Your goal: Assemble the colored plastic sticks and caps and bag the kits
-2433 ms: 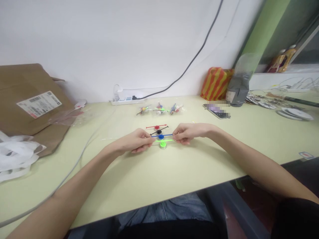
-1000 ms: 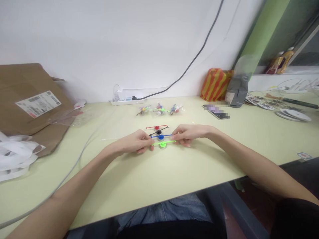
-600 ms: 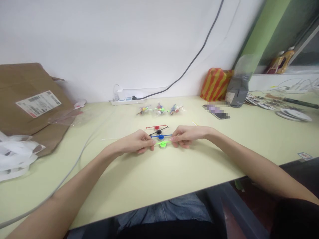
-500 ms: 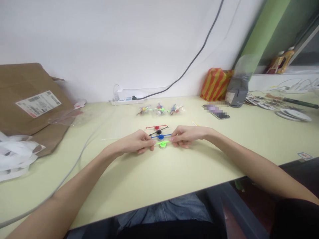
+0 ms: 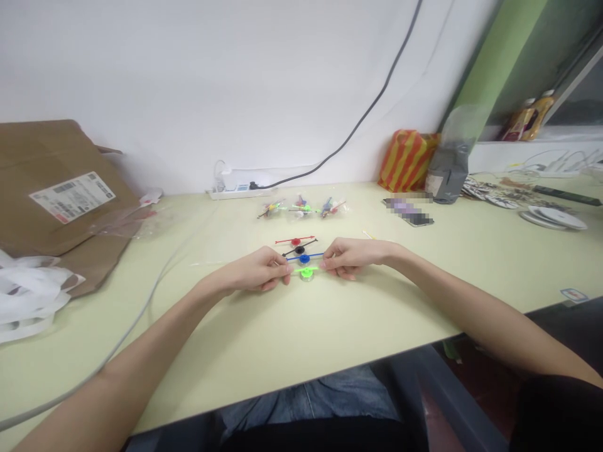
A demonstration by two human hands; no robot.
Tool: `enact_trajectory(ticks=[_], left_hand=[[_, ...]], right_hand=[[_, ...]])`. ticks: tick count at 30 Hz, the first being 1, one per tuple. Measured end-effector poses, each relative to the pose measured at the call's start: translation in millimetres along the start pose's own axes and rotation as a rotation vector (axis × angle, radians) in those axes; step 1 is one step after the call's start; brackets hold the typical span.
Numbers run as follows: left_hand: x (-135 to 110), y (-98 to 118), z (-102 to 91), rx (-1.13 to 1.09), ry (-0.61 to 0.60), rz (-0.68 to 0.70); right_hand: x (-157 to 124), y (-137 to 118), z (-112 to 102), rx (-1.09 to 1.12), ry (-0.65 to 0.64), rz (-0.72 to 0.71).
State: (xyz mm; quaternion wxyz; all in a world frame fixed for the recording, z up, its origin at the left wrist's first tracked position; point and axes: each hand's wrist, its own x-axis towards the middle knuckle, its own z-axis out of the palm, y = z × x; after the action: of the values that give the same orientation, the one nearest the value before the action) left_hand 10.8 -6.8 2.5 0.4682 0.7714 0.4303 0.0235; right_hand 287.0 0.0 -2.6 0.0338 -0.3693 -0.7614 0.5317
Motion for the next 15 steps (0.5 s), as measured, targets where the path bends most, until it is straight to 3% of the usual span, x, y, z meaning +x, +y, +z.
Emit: enact_trajectory(ticks=[15], left_hand=[[2.1,1.8,3.7,0.014,0.026,-0.012]], right_hand=[[2.4,0.4,-0.2,0.019,-0.008,0.029]])
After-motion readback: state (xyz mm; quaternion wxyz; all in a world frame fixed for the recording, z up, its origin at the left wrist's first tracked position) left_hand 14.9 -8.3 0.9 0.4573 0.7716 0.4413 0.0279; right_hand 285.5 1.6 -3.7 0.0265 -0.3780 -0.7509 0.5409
